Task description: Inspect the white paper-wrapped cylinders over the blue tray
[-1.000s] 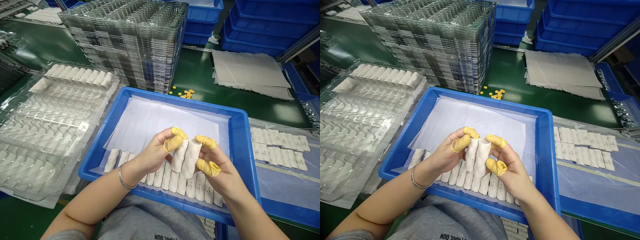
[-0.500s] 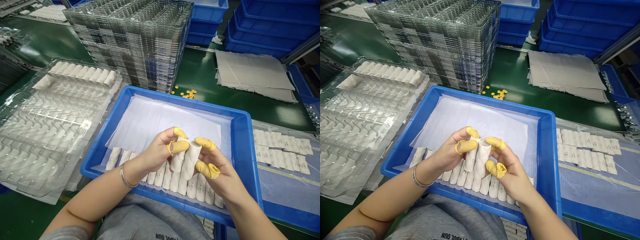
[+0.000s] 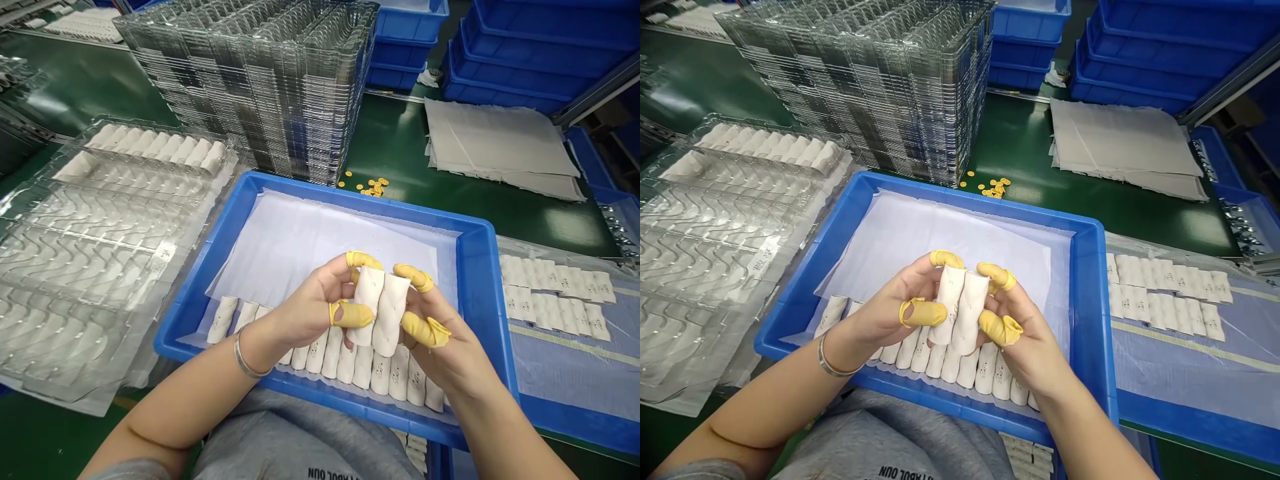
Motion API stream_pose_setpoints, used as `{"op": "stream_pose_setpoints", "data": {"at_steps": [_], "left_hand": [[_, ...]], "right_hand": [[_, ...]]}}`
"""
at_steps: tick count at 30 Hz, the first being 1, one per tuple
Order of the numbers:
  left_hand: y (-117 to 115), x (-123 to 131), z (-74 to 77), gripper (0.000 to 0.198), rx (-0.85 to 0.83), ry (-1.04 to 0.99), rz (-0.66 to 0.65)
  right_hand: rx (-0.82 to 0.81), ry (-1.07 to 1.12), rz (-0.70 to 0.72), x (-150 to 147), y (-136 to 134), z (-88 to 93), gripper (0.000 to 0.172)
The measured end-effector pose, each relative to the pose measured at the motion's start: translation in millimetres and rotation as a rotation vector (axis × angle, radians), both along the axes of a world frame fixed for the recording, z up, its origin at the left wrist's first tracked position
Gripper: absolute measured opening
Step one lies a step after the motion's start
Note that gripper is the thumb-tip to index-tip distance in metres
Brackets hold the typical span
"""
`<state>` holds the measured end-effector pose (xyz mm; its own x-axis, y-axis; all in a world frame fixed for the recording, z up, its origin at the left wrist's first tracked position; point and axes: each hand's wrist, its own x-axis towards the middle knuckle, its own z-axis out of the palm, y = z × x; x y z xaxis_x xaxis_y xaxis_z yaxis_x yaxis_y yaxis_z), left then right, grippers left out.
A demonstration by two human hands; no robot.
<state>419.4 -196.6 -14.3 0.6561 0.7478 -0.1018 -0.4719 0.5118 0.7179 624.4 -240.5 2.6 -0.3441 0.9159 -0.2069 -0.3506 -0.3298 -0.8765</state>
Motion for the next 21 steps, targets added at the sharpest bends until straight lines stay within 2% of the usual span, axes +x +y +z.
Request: {"op": "stream_pose_setpoints", "data": {"at_steps": [7,12,21], "left_hand": [[-1.1,-3.1,1.9,0.066,-0.010,-0.021,-0.077],[-1.2,-5.3,2.5,0.076,-0.023,-0.058,-0.045],[-0.7,-5.0,0.2,0.057,0.035,-0.087,-0.046]], "right_hand": [[-0.043,0.060,-0.016,0.7,0.7,-2.8,0.047],[-0.107,0.144,0.004,4.9,3.4,-1.3,0.042],[-0.081,0.143,-0.038,6.1,5.7,3.1,0.038]]}}
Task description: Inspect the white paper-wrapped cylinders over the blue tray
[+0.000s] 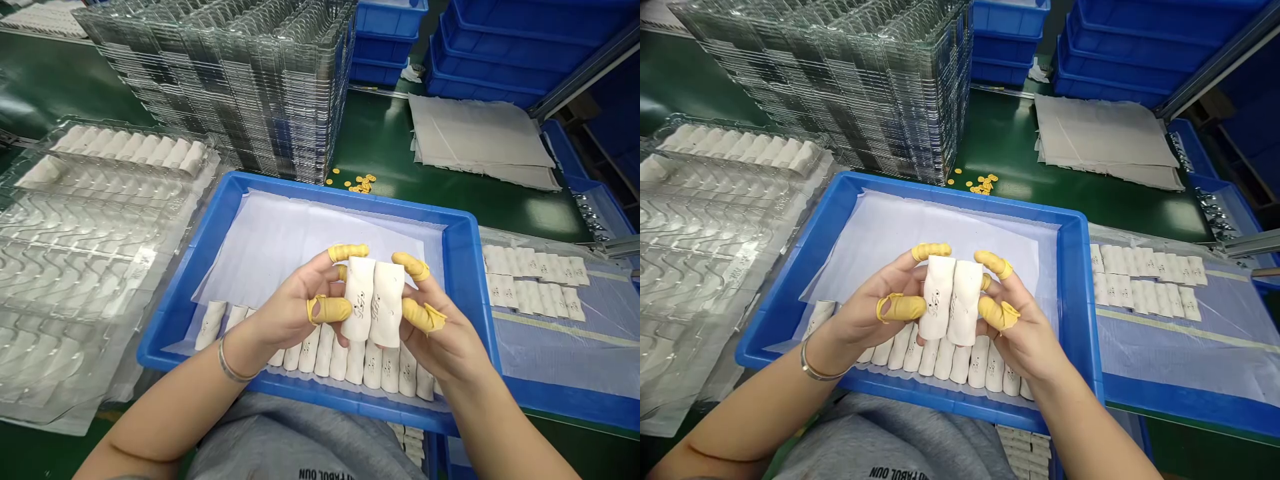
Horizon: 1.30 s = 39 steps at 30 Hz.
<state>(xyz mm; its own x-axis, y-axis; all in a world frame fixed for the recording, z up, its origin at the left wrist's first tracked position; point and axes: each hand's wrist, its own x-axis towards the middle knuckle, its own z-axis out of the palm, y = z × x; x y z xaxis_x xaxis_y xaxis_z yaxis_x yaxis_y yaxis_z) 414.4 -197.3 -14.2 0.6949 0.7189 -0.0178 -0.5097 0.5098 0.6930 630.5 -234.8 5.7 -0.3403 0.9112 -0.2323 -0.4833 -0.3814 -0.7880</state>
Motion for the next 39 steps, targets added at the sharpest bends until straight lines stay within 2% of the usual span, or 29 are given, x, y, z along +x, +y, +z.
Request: {"op": "stream_pose_setpoints", "data": {"at_steps": [6,13,23,29,32,37,39], "left_hand": [[0.3,-0.6,1.7,0.057,-0.005,0.037,0.014],[0.5,0.8,3.4,0.053,0.034,-0.025,-0.026],[1.1,-0.6,4.2,0.060,-0.005,0.026,-0.058],[1.4,-1.0,4.3,0.058,-0.014,0.057,-0.026],[0.7,-0.6,2.5,0.058,0.030,0.082,-0.004],[-1.2,0.8,-1.5,0.058,0.202,0.202,0.090],[-1.8,1.1,-1.8,0.057,0.232,0.221,0.085]], "right_hand": [[0.062,-0.004,0.024,0.6,-0.6,-1.2,0.042],[0.112,-0.021,0.029,-0.5,-2.6,-4.6,0.053],[0.092,-0.014,0.010,-0.7,-2.8,-3.6,0.050],[0.172,-0.054,-0.027,-0.2,-2.8,-5.7,0.048],[0.244,-0.115,-0.064,0.1,-2.5,-7.6,0.047],[0.332,-0.233,-0.106,-2.7,-4.6,-7.2,0.046],[0.355,-0.261,-0.104,-5.0,-6.3,-5.7,0.046]]}}
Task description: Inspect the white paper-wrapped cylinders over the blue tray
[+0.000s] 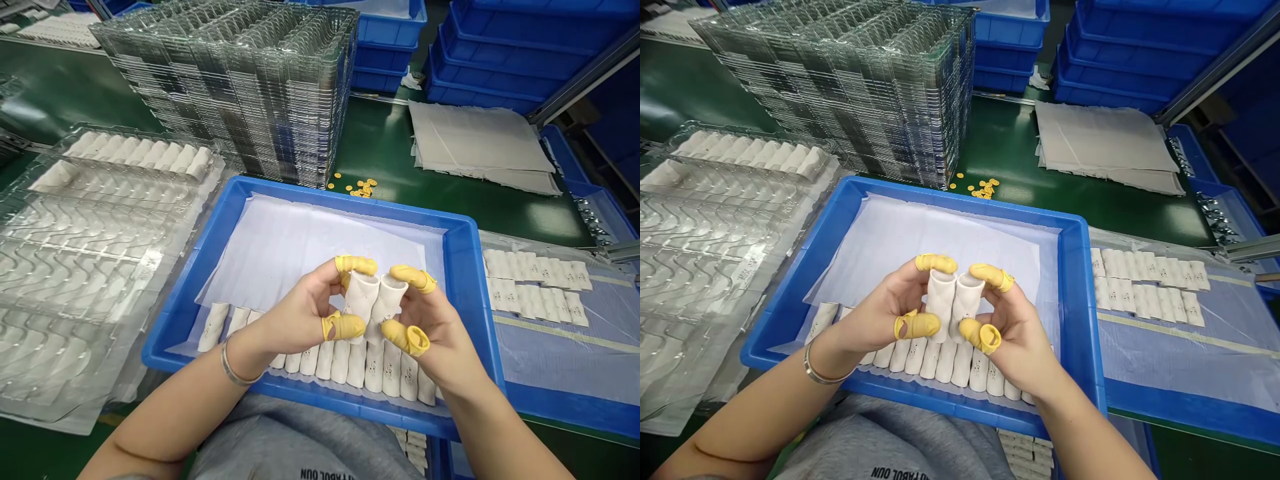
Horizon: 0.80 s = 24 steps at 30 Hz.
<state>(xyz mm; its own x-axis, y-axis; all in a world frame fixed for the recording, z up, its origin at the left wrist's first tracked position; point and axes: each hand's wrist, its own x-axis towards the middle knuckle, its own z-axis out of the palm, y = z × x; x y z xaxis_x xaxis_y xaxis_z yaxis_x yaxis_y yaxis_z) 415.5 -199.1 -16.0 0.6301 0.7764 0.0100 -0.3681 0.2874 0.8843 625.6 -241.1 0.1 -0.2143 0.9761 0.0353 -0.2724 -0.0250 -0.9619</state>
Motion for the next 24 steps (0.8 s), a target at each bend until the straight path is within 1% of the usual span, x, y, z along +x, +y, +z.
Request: {"op": "stream_pose_setpoints", "data": {"at_steps": [2,4,6,9,10,12,14,15,18,20,22,24], "left_hand": [[0,0,0.8,0.055,0.004,-0.008,-0.007],[1,-1,2.3,0.053,-0.001,-0.023,0.017],[3,-3,4.1,0.051,-0.038,-0.042,0.049],[9,-5,6.2,0.049,-0.158,-0.067,0.110],[10,-6,6.5,0.049,-0.202,-0.080,0.139],[13,-6,6.9,0.050,-0.283,-0.111,0.195],[13,-5,7.1,0.051,-0.356,-0.139,0.225],[13,-3,7.4,0.051,-0.395,-0.147,0.236],[10,4,8.9,0.052,-0.518,-0.182,0.282],[7,10,9.7,0.050,-0.579,-0.213,0.304],[3,16,8.9,0.050,-0.602,-0.225,0.287],[-2,22,5.6,0.053,-0.565,-0.193,0.261]], "right_hand": [[-0.011,-0.007,0.022,-2,-2,1.4,0.046],[-0.027,-0.002,0.023,-3,-2,2.5,0.044],[-0.040,0.015,-0.025,-1,-1,3.5,0.040],[-0.109,0.086,-0.130,6,4,5.4,0.033],[-0.154,0.121,-0.164,9,6,6.0,0.033],[-0.246,0.202,-0.218,14,9,6.1,0.040],[-0.319,0.271,-0.222,17,11,4.3,0.047],[-0.341,0.288,-0.207,17,12,2.6,0.046],[-0.352,0.291,-0.186,14,12,-4.3,0.033],[-0.340,0.292,-0.223,7,11,-9.2,0.028],[-0.331,0.299,-0.264,-2,8,-13.5,0.028],[-0.311,0.292,-0.286,-10,4,-16.9,0.028]]}}
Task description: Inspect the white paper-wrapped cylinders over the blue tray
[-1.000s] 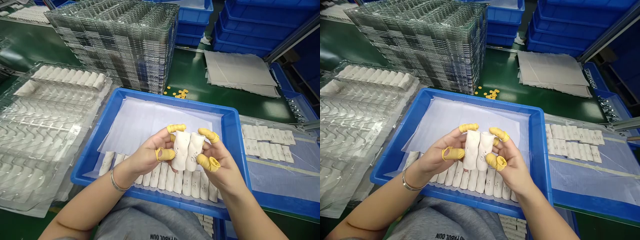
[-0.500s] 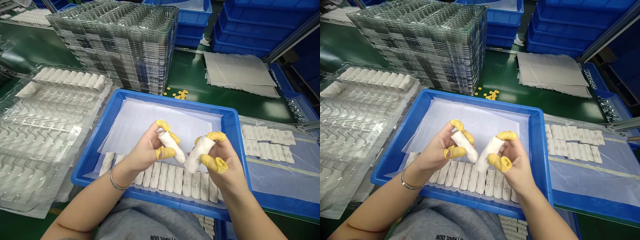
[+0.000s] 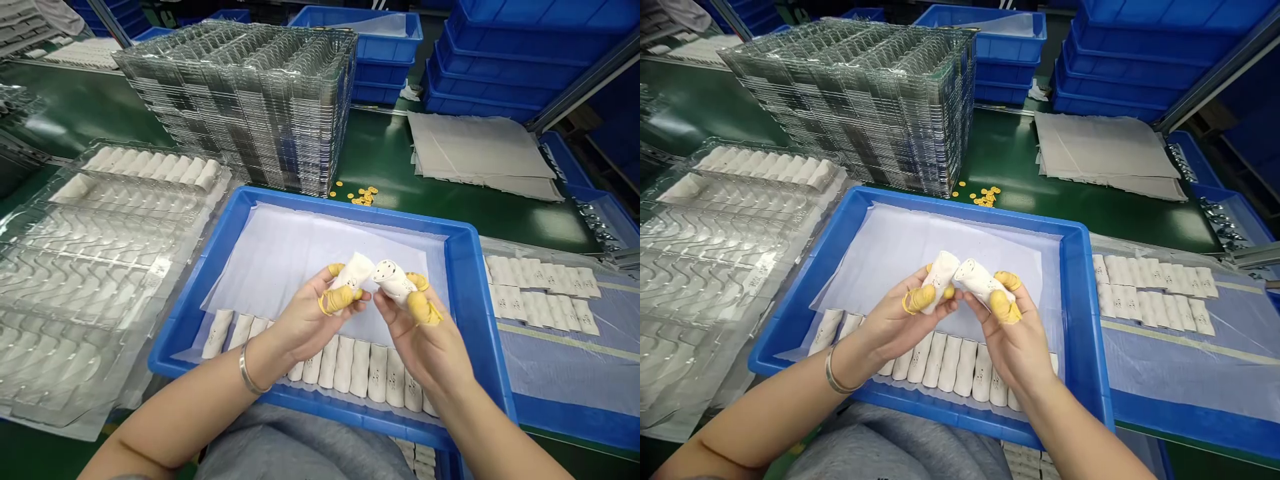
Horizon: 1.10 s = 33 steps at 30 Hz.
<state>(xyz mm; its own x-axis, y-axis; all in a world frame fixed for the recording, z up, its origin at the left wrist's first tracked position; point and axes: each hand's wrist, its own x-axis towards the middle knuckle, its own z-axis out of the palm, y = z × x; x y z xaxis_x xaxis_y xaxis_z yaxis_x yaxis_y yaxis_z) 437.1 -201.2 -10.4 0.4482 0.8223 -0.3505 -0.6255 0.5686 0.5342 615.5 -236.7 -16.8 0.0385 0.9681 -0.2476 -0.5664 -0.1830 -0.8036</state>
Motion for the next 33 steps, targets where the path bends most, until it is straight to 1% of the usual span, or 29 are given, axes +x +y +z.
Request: {"op": "stream_pose_setpoints", "data": {"at_steps": [4,7,10,13,15,18,19,20,23,27,28,30,33], "left_hand": [[-10,5,-11.0,0.039,0.208,0.157,0.005],[-14,2,-15.5,0.039,0.342,0.256,-0.024],[-14,-6,-12.3,0.042,0.423,0.360,-0.110],[-10,-12,-5.0,0.039,0.506,0.390,-0.172],[-7,-14,-1.1,0.042,0.519,0.374,-0.169],[-6,-16,0.9,0.074,0.453,0.384,-0.134],[-6,-16,0.8,0.081,0.430,0.385,-0.137],[-6,-16,0.6,0.084,0.417,0.380,-0.143],[-6,-17,-0.1,0.076,0.417,0.332,-0.162],[-6,-18,-0.3,0.070,0.408,0.248,-0.169],[-6,-18,-0.3,0.070,0.408,0.226,-0.174],[-6,-18,-0.6,0.069,0.423,0.196,-0.181],[-5,-18,-1.4,0.064,0.472,0.187,-0.157]], "right_hand": [[0.055,-0.122,-0.015,-9,-6,-5.0,0.031],[0.074,-0.256,0.046,-10,-6,-5.9,0.037],[0.104,-0.327,0.141,-8,-5,-2.6,0.039],[0.162,-0.361,0.170,-6,-5,3.5,0.040],[0.179,-0.355,0.178,-4,-5,8.0,0.041],[0.199,-0.326,0.184,0,-4,13.9,0.040],[0.208,-0.319,0.188,1,-5,15.3,0.041],[0.218,-0.316,0.191,2,-5,16.4,0.042],[0.233,-0.304,0.192,4,-7,17.4,0.045],[0.236,-0.270,0.192,6,-9,16.0,0.058],[0.235,-0.268,0.201,7,-9,16.0,0.058],[0.233,-0.266,0.219,8,-9,16.6,0.054],[0.231,-0.258,0.245,10,-10,17.9,0.047]]}}
